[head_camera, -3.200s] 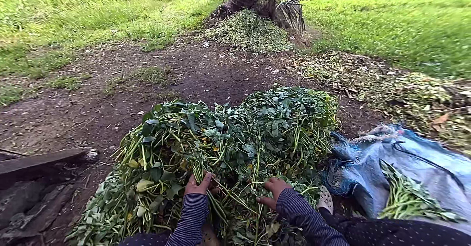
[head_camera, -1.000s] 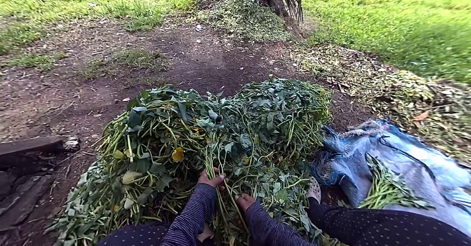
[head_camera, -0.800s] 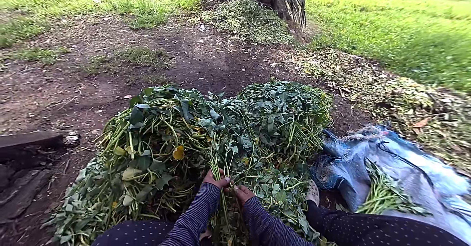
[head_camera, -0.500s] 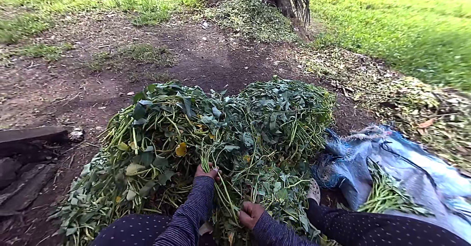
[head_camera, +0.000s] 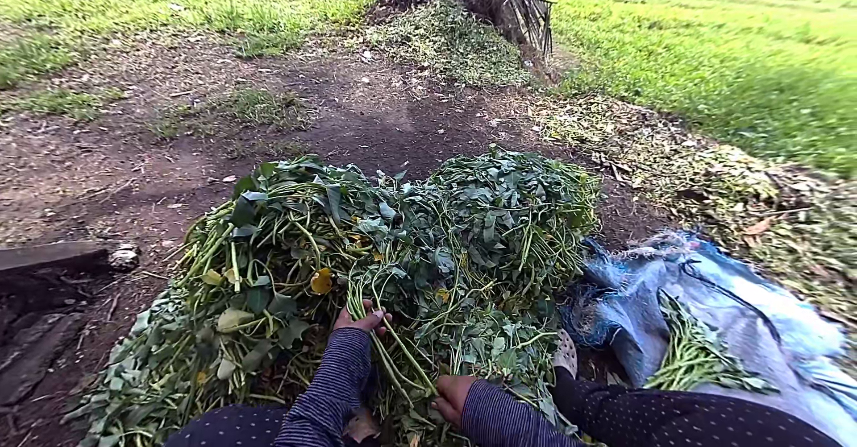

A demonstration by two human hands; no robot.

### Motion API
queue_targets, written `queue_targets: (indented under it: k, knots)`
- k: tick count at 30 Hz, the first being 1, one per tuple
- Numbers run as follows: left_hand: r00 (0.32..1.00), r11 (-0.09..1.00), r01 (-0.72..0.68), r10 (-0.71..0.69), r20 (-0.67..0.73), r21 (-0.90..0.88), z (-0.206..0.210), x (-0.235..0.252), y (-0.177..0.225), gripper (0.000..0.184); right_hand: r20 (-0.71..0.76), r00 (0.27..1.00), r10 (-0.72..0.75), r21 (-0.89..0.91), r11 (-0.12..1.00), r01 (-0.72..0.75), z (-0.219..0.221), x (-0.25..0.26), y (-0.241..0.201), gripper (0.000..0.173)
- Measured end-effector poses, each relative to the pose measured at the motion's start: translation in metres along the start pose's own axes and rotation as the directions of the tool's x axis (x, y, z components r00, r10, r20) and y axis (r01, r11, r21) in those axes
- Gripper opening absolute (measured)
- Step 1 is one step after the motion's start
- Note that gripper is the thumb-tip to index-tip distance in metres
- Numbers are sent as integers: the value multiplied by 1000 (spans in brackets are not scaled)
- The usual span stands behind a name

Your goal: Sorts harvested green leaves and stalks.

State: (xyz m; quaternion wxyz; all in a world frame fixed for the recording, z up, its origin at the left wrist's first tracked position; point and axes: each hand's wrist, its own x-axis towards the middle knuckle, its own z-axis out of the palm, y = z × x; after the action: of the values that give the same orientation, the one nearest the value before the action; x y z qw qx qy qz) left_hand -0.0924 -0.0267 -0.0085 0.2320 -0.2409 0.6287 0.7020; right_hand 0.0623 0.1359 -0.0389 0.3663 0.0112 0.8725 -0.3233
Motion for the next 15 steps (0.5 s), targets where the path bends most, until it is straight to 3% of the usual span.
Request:
queue_targets:
  k: [5,8,10,13,15]
  knots:
    - [980,988,-148,141,-142,-42,-26,14,15,35,143,972,189,-244,958,-150,-50,9,34,39]
    - [987,987,-130,120,-104,-95,-26,12,24,33,-31,977,211,-171,962,-214,-83,23,69,49]
    - [993,980,-101,88,-80,-173,-18,11,23,32,-156,960,232,-95,964,-248,-103,34,57,46]
    - [998,951,-58,50,-35,-303,-10,6,25,23,-193,964,185,-104,973,-208,-103,69,49,45]
    - [995,925,-35,67,72,-377,-12,-1,27,16,-223,966,130,-98,983,-155,-95,90,59,39]
